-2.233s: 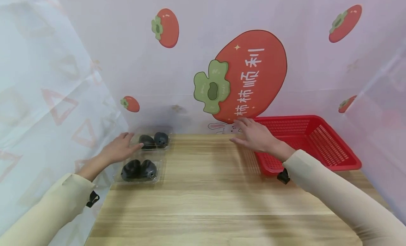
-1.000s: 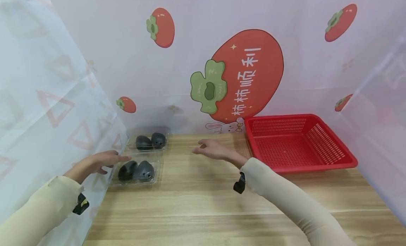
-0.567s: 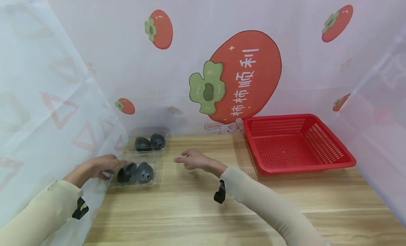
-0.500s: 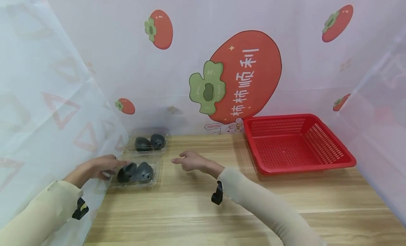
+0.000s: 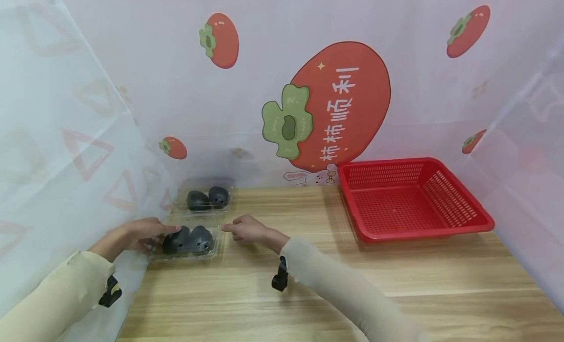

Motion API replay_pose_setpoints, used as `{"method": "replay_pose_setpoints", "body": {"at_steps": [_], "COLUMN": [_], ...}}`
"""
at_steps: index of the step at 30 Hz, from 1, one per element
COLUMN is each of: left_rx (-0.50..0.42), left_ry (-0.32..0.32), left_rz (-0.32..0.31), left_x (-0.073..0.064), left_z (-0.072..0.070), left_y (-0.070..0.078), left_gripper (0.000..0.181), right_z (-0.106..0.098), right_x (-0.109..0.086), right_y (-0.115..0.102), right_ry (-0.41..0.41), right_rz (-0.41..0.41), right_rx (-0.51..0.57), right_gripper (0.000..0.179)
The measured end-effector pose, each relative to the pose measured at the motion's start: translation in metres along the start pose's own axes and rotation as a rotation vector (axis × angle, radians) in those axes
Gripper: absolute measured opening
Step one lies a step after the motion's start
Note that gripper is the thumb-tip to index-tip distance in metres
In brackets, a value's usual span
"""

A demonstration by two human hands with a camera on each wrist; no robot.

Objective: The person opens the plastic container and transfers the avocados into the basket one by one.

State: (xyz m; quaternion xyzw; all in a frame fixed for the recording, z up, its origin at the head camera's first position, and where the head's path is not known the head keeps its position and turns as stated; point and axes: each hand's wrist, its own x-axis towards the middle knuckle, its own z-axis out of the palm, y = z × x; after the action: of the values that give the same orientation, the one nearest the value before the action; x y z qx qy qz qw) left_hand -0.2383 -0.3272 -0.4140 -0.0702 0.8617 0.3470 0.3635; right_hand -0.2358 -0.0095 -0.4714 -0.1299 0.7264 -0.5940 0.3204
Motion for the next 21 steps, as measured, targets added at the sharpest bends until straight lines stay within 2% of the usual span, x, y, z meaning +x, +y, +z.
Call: {"method": "replay_pose_setpoints", "body": {"at_steps": [5, 8, 13, 17, 21], "left_rx": [-0.006, -0.015, -0.032, -0.045, -0.051], "left_ry": [-0.004, -0.012, -0.031, -0.04, -0.035], "left_rz": [-0.01, -0.013, -0.015, -0.015, -0.02], "left_x": [0.001, 0.001, 0.001, 0.001, 0.001], "left_z": [0.0, 0.001, 0.002, 0.002, 0.004], "left_y": [0.0, 0.001, 0.003, 0.003, 0.002], "left_gripper": [0.091, 0.093, 0.095, 0.095, 0.097], "right_z": [0.015, 0.025, 0.039, 0.046, 0.049], "right_x": [0.005, 0.008, 0.01, 0.011, 0.013], "right_y": [-0.001, -0.002, -0.007, -0.01, -0.01], "right_ry": [0.053, 0.075, 0.151, 0.215, 0.244], "right_rz": [0.002, -0.012, 0.02, 0.034, 0.039], "right_rx": [-0.048, -0.05, -0.048, -0.053, -0.063], "right_gripper": [0.039, 0.053, 0.033, 0.05, 0.049]}}
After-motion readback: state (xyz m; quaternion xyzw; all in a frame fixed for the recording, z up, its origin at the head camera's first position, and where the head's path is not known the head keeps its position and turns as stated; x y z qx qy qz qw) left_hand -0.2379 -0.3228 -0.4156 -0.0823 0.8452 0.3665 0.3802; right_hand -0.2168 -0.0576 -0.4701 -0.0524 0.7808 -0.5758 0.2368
